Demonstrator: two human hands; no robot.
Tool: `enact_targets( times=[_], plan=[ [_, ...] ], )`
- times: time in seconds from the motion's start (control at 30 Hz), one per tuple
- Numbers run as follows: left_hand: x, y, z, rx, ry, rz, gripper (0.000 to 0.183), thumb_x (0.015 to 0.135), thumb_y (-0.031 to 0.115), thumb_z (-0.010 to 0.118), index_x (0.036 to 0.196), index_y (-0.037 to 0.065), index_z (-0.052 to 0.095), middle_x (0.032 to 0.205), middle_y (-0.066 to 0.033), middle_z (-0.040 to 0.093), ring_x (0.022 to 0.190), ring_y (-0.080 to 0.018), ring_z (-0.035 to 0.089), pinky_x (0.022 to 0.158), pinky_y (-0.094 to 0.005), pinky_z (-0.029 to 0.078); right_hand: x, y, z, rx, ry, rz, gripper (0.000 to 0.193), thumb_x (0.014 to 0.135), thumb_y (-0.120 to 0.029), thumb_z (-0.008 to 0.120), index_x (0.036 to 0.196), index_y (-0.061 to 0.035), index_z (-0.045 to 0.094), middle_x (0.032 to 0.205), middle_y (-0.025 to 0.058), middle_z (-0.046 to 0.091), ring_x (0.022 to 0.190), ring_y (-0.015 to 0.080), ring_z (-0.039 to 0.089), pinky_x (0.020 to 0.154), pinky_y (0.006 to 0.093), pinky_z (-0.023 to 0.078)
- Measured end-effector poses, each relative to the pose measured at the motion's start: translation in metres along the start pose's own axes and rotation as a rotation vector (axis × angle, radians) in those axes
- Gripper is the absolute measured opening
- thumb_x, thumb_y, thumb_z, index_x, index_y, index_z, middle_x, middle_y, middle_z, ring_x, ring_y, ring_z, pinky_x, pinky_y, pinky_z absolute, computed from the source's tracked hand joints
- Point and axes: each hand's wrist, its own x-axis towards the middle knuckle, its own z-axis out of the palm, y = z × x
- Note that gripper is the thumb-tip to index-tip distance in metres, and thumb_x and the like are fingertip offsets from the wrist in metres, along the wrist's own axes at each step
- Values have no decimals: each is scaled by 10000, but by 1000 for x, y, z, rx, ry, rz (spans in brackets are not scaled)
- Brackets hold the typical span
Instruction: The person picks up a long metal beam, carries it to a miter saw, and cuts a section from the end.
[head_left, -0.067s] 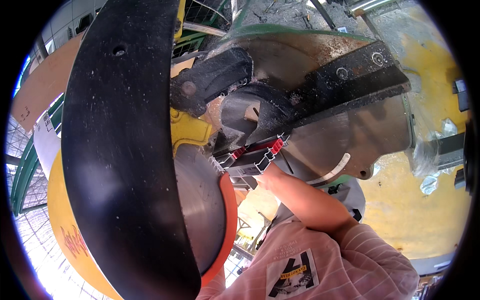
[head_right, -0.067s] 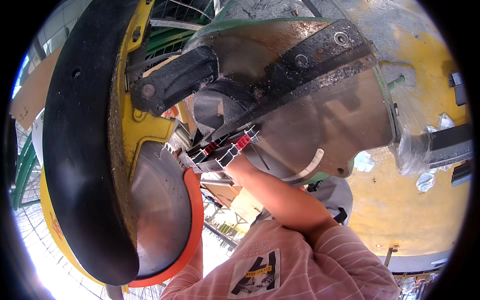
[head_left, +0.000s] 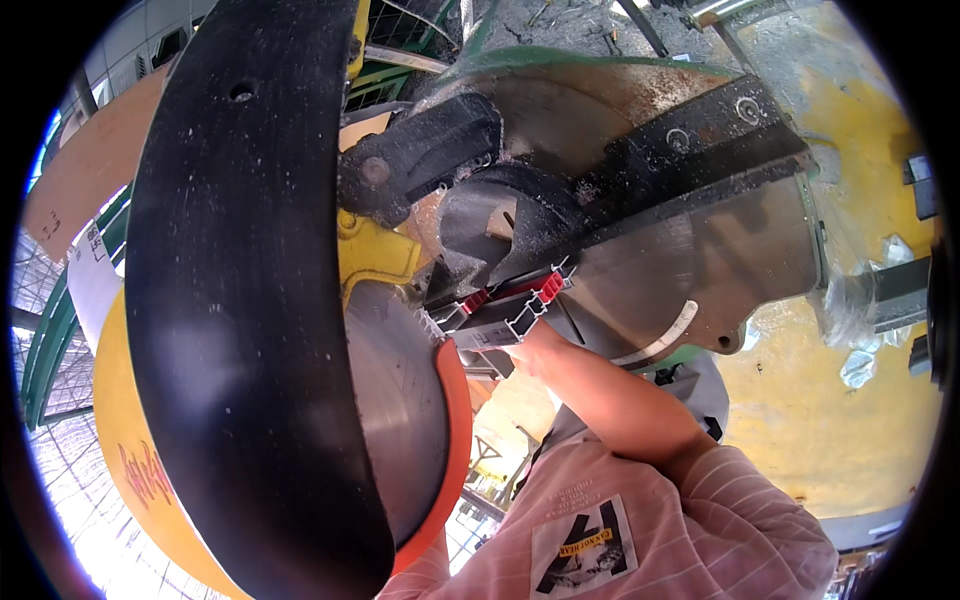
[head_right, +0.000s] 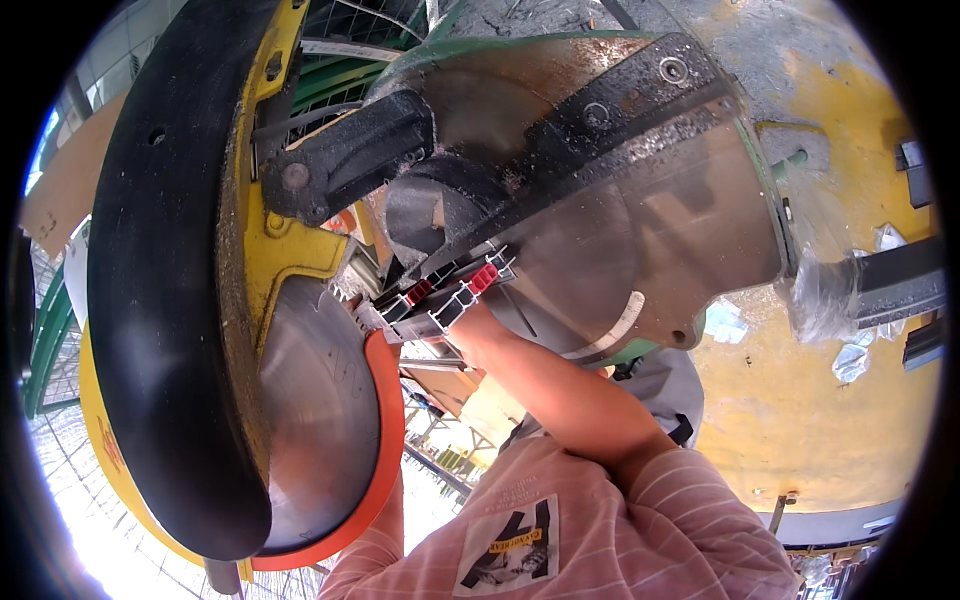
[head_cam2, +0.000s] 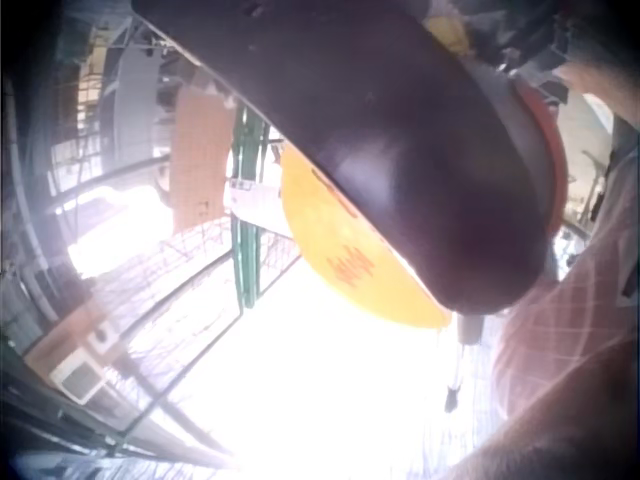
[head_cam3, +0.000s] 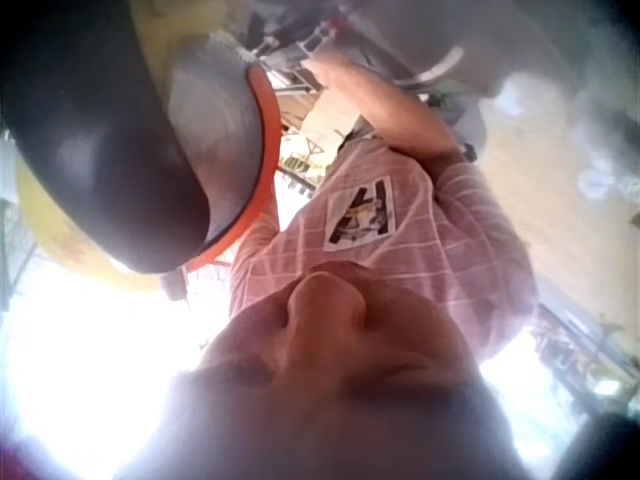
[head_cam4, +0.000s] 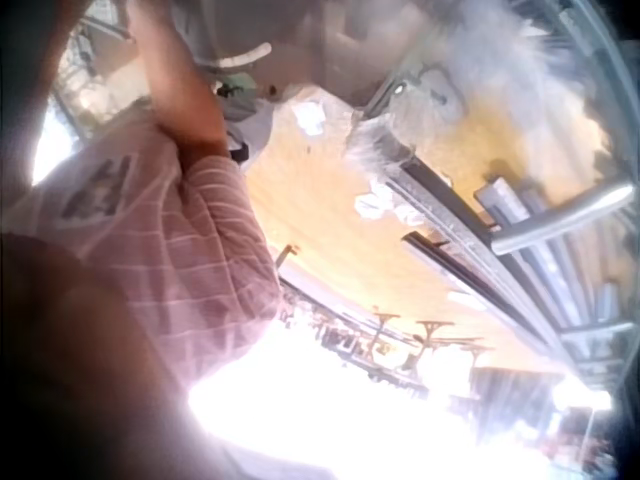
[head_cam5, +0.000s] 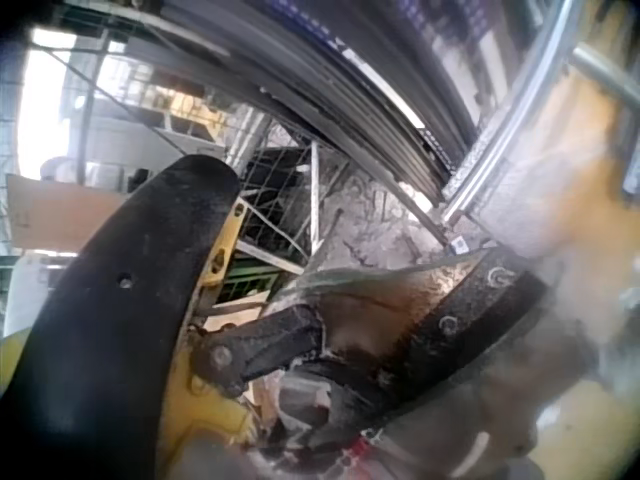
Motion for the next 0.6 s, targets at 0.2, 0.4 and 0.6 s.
enact_targets(
  times=[0.2,0.4,0.6],
  plan=[
    [8,4,-9,5,-28,62,777,737,174,830,1422,55,483,1361,-190,550,1308,-336,498,1138,-437,338,6,0,-8,-102,-43,61,259,945,-307,622,1116,-116,663,986,50,683,884,152,655,736,350,557],
    [18,0,-17,-21,-68,144,789,733,204,845,1419,48,487,1367,-200,547,1316,-350,491,1142,-446,333,14,4,-15,-181,-69,16,215,908,-170,626,1070,-37,674,1019,123,690,880,263,686,705,396,573],
    [14,-14,-25,-69,-189,251,802,730,234,860,1416,42,491,1372,-210,543,1325,-365,483,1145,-454,328,25,26,-19,-229,6,-129,199,889,-121,597,1007,27,656,980,180,686,821,288,690,682,404,578]
  ],
)
